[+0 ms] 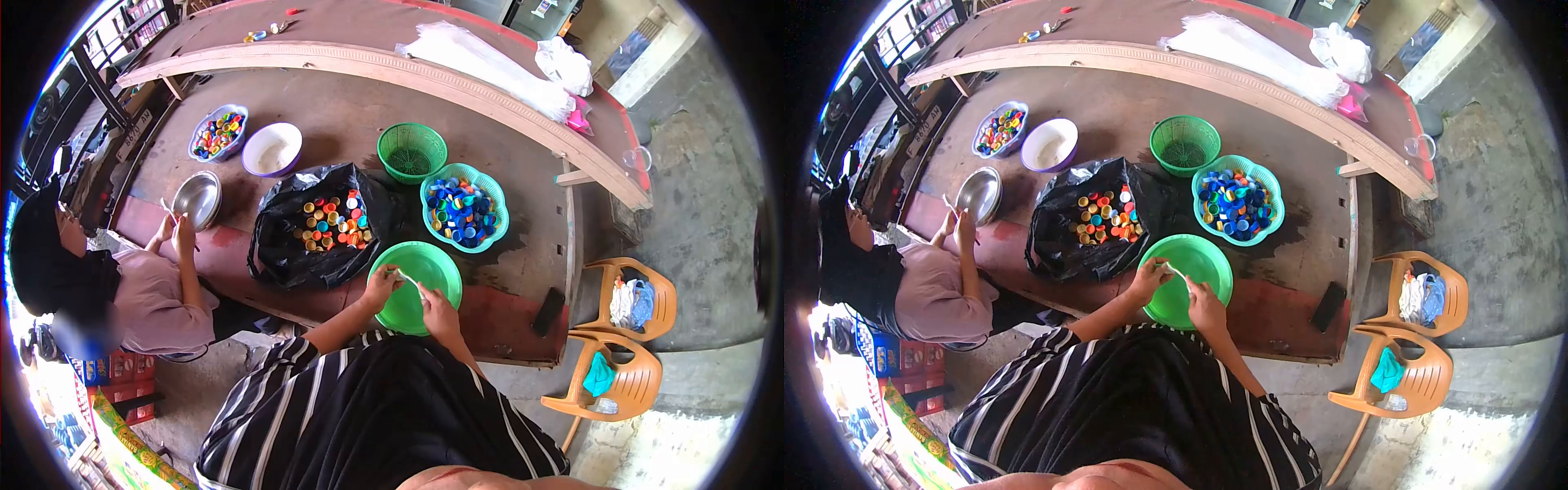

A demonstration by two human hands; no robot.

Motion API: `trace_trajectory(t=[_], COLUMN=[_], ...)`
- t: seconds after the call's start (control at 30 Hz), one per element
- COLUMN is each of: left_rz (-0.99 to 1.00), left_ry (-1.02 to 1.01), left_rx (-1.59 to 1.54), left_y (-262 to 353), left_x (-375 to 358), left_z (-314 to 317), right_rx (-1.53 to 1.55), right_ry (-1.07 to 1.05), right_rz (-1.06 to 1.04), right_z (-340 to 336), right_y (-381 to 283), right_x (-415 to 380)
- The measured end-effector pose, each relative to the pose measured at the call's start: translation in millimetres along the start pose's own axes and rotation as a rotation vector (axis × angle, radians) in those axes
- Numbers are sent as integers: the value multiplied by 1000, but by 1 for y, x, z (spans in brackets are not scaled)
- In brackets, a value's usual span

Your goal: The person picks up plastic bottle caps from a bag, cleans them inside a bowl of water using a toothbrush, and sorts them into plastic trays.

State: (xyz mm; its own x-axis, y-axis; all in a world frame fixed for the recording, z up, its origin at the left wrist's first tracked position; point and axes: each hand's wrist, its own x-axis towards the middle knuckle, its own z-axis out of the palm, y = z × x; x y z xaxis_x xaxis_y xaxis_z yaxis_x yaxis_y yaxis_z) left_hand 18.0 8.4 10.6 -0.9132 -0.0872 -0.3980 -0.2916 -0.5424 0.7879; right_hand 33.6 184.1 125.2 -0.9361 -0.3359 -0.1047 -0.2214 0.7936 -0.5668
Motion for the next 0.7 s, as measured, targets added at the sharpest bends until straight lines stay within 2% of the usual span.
trace_trajectory(t=[0.07,0.17,0.3,0.37,0.43,0.47,0.57,0.7], left_rz=[-17,-30,-16,35,90,92,73,-24], left_ry=[-18,7,8,-1,-10,-5,2,-11], left_rx=[-24,-30,109,209,331,298,188,119], left_y=[-2,9,8,8,9,8,8,5], left_x=[-2,-4,-5,-4,-8,-10,-6,-5], left_z=[1,8,0,3,3,4,5,4], right_rx=[-32,1,-119,-226,-249,-260,-51,-53], right_ry=[-71,5,-43,-6,-68,-100,-14,-37], right_rz=[42,-18,12,15,7,4,20,22], right_z=[-3,1,-3,1,11,15,4,-2], right_y=[1,1,4,14,25,30,6,4], right_x=[0,-2,2,10,11,10,2,-2])
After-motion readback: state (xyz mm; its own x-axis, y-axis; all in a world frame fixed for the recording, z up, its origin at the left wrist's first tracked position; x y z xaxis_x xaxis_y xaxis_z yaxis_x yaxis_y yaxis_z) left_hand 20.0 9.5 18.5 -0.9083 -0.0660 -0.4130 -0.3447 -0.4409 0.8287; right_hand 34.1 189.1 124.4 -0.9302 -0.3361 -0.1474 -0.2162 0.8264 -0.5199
